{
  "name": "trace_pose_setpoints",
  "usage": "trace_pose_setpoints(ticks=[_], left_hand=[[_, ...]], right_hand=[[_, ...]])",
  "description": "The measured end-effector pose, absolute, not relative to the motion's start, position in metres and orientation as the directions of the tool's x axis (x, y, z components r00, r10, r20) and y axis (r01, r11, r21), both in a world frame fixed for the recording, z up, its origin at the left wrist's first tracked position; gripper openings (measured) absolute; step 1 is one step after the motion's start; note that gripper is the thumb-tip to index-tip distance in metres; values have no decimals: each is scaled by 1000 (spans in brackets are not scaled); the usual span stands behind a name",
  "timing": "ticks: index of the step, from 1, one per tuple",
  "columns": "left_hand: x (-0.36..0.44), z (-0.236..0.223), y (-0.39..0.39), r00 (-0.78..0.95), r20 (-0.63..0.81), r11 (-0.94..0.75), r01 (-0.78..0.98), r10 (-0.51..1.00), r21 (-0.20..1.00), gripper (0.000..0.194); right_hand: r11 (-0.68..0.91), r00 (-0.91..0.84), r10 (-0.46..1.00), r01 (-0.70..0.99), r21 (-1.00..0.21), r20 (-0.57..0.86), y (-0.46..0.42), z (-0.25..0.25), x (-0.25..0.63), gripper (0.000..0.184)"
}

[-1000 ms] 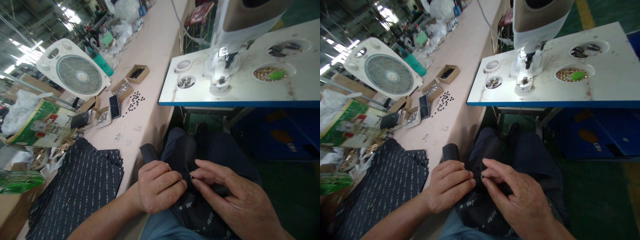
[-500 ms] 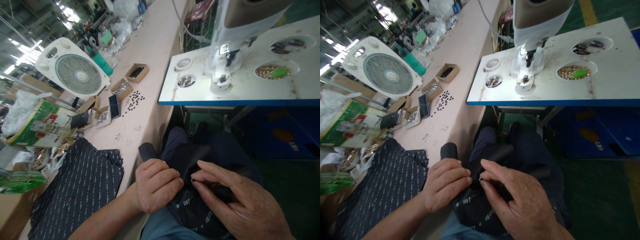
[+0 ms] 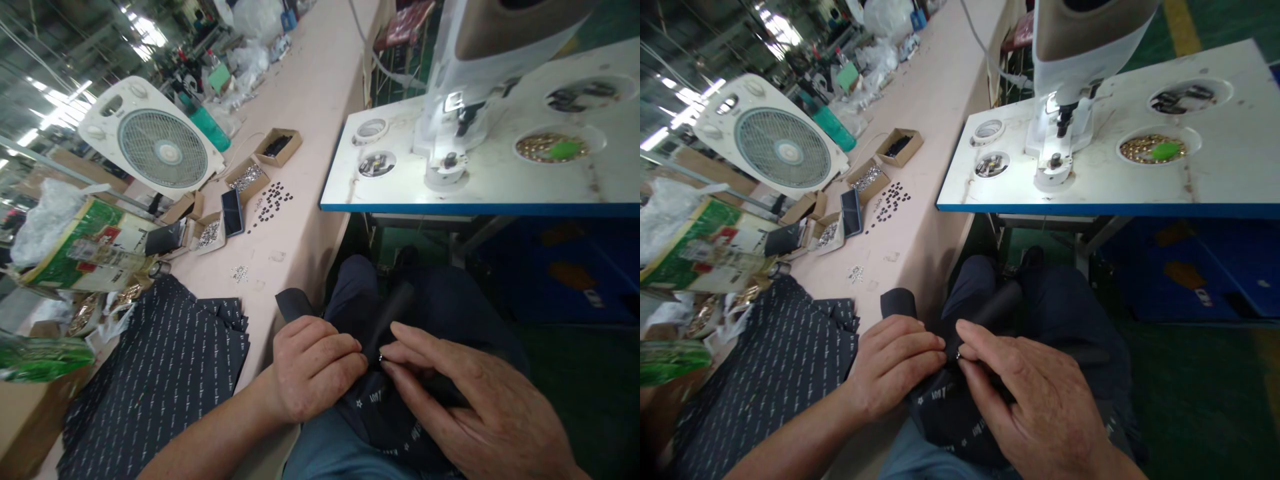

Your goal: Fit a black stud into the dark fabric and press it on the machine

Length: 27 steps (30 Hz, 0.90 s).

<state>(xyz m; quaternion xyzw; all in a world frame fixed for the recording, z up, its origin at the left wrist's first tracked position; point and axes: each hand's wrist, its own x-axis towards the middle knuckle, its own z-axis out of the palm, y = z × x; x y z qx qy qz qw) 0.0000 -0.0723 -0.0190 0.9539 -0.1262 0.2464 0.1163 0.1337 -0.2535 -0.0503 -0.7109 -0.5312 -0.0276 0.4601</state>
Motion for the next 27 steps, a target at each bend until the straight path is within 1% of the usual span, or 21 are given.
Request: trace_pose_setpoints(ticks=[3,11,15,20,23,27], left_hand=[[0,-19,-72,846,499,-938,-306,-189,163,18],[1,-20,-71,852,481,-937,-313,-205,154,14],[1,-22,-72,865,468,-933,-302,-181,198,15],[2,-32,-73,876,467,-899,-298,-124,320,18],[2,-39,-73,899,430,-885,-266,-84,383,13],[3,-39,-74,930,366,-860,-212,-32,463,19]], right_hand=[[-3,394,735,816,-578,552,-253,-49,134,24],[-6,309,749,888,-461,586,-252,-52,136,26],[-3,286,767,897,-442,574,-253,-53,136,30],[16,258,809,888,-459,528,-254,-57,137,36],[36,272,812,860,-509,517,-254,-57,139,36],[48,299,820,813,-580,487,-258,-51,144,37]])
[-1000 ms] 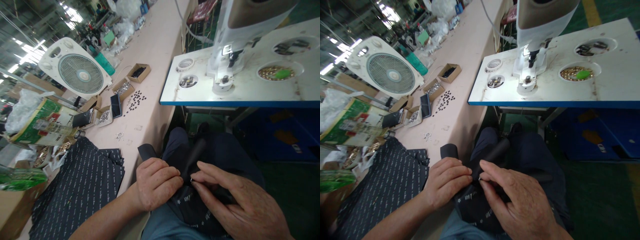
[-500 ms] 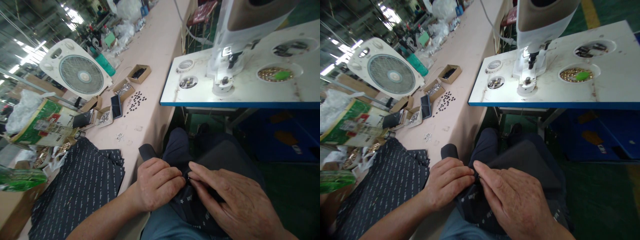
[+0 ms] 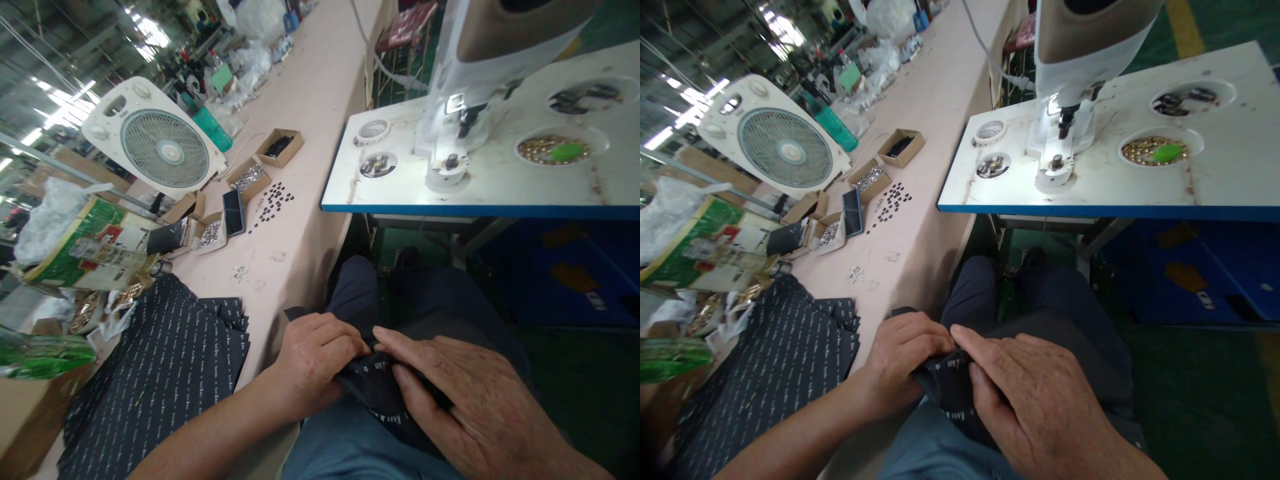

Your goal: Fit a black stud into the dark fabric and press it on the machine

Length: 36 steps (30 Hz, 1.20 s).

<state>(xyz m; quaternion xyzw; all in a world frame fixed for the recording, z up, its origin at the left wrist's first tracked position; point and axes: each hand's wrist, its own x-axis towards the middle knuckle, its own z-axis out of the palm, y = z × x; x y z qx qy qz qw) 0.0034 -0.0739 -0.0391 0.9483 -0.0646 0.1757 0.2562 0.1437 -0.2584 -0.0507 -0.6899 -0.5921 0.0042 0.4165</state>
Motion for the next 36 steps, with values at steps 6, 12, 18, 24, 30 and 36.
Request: trace_pose_setpoints(ticks=[6,12,18,24,30,36], left_hand=[[9,-34,-76,967,249,-804,-108,50,584,23],[11,-45,-76,969,214,-795,-32,124,606,16],[13,-45,-77,973,24,-759,164,230,631,11],[19,-36,-74,941,-218,-647,337,259,684,7],[26,-34,-63,891,-427,-517,441,155,734,24],[31,-34,-55,854,-519,-299,505,36,810,33]], right_hand=[[28,253,876,824,-566,411,-264,-48,143,69],[-23,247,882,874,-486,401,-251,-61,134,64],[10,220,877,880,-476,426,-244,-64,139,54],[28,210,885,867,-497,416,-239,-65,146,56],[-56,295,940,631,-774,172,-233,-70,153,51],[-145,314,949,330,-933,-36,-230,-60,162,48]])
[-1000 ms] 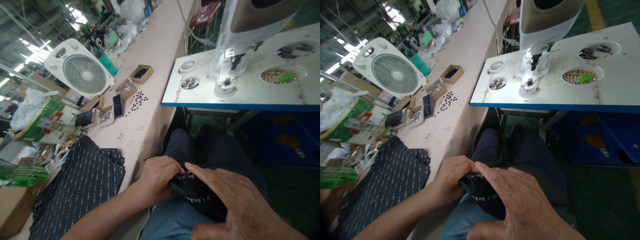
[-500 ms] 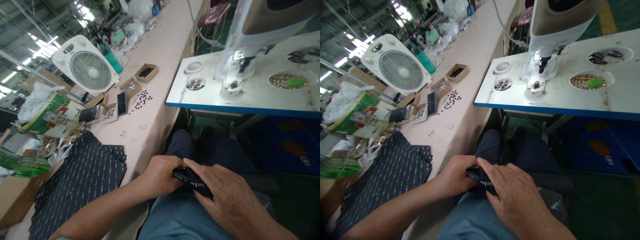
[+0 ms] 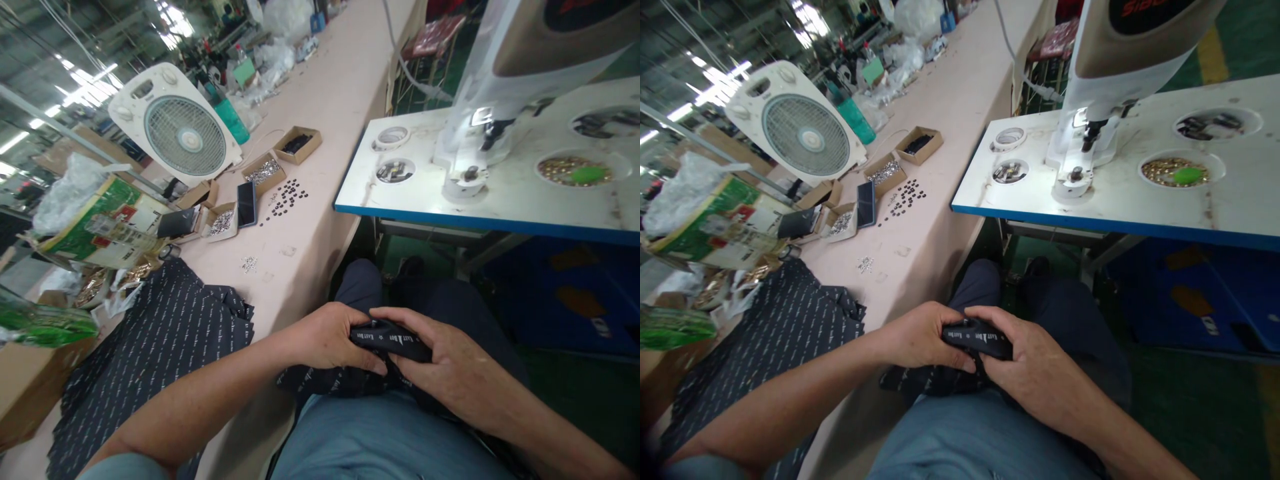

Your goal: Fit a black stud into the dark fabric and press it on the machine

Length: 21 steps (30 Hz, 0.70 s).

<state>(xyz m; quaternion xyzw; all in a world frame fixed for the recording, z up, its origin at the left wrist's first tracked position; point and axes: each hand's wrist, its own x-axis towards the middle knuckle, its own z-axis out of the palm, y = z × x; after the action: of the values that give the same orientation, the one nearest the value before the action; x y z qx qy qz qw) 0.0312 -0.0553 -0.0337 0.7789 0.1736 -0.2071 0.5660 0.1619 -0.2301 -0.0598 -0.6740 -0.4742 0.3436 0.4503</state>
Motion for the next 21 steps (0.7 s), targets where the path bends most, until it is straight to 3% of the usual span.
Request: trace_pose_setpoints(ticks=[11,21], left_hand=[[32,-36,-53,797,-605,-178,595,1,784,38],[30,-52,-63,756,-654,78,650,36,756,38]], right_hand=[[-229,272,941,65,-971,-204,-226,-60,171,47],[-217,244,949,41,-975,-201,-231,-61,177,38]])
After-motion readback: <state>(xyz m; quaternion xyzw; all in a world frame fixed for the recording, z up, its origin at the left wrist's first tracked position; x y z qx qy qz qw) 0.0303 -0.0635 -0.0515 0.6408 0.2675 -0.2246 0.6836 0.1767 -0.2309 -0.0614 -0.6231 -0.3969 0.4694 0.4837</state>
